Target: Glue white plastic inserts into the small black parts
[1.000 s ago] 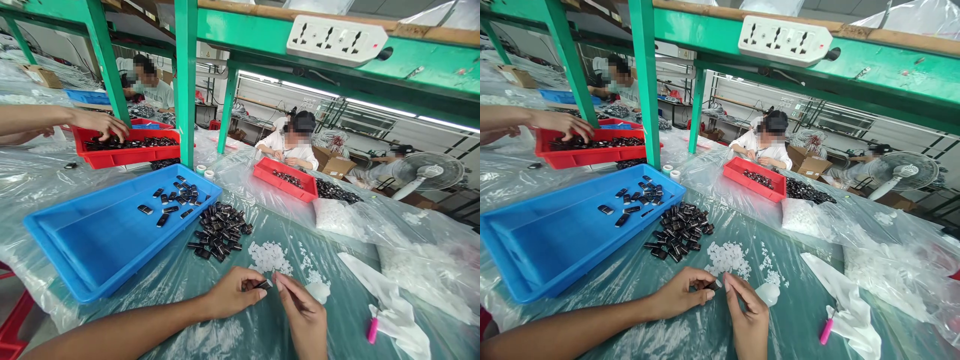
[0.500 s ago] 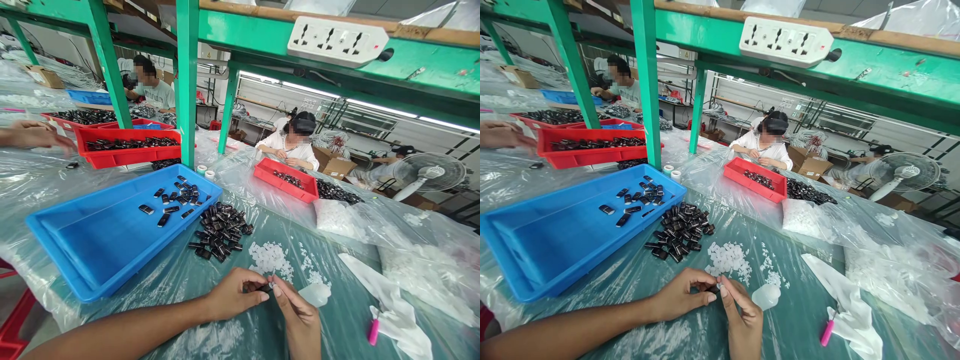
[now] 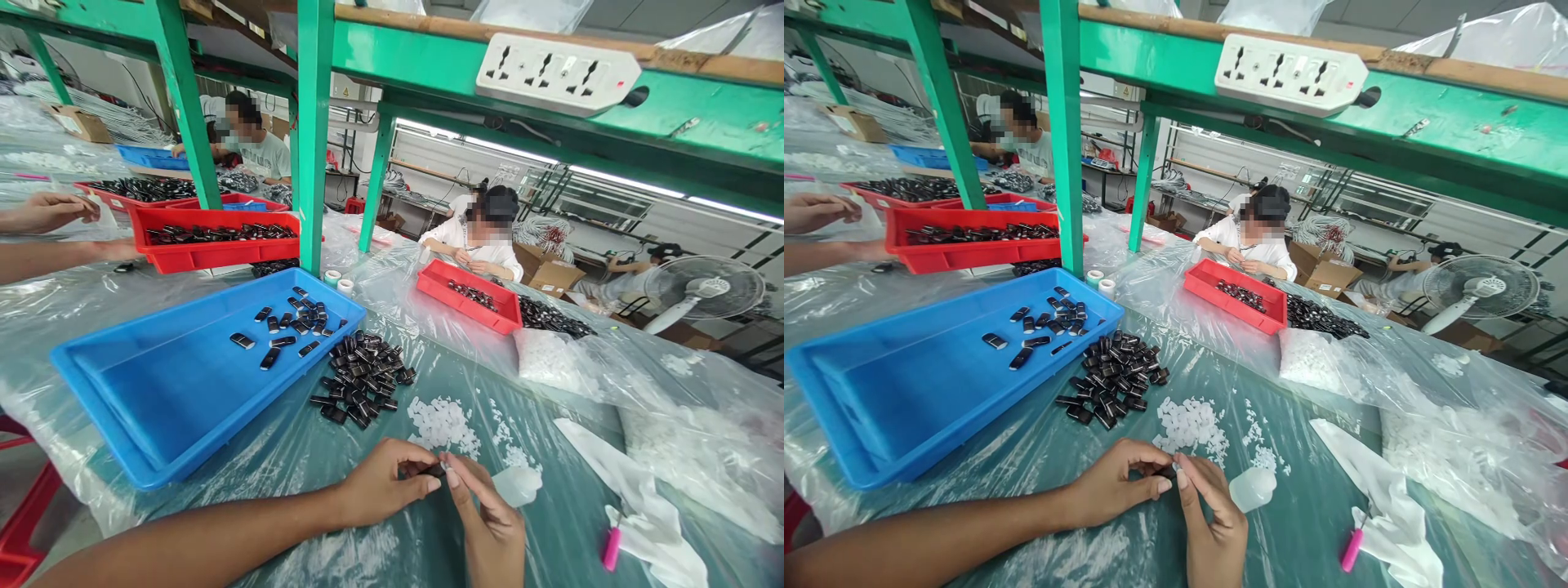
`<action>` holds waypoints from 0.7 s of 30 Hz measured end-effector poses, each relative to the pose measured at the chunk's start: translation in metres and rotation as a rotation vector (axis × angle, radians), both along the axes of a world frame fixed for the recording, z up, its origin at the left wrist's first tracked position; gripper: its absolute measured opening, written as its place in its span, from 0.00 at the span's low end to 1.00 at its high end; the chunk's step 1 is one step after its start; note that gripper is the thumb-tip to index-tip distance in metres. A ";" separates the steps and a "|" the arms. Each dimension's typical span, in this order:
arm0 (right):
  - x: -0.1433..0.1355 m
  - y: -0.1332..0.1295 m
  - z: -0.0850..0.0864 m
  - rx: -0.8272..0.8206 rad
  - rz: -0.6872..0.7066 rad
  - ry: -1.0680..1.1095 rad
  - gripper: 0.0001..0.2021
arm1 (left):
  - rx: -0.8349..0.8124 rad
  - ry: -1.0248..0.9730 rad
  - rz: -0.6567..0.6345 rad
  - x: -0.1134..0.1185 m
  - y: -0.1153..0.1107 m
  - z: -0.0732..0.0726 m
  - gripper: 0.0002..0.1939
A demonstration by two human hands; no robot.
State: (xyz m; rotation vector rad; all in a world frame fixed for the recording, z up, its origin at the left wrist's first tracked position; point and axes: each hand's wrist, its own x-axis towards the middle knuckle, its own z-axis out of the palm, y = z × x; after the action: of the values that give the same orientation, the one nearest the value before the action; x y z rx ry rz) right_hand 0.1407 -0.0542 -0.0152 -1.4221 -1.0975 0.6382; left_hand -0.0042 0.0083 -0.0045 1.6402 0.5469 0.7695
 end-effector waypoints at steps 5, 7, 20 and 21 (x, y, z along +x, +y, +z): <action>-0.001 -0.002 -0.004 0.049 0.002 -0.114 0.12 | 0.040 0.022 0.021 0.000 -0.002 0.002 0.15; 0.001 -0.001 -0.008 0.086 0.019 -0.148 0.12 | 0.071 0.038 0.024 -0.001 -0.002 0.003 0.14; -0.004 0.000 -0.016 0.241 0.003 -0.305 0.12 | 0.243 0.119 0.107 -0.001 -0.007 0.004 0.15; -0.005 0.000 -0.015 0.240 -0.003 -0.305 0.12 | 0.246 0.118 0.111 -0.001 -0.007 0.005 0.15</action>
State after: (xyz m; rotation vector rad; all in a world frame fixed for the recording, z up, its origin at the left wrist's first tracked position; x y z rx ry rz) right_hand 0.1361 -0.0544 -0.0303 -1.3377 -1.3614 0.2789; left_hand -0.0055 0.0014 0.0006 1.9042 0.6510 0.8518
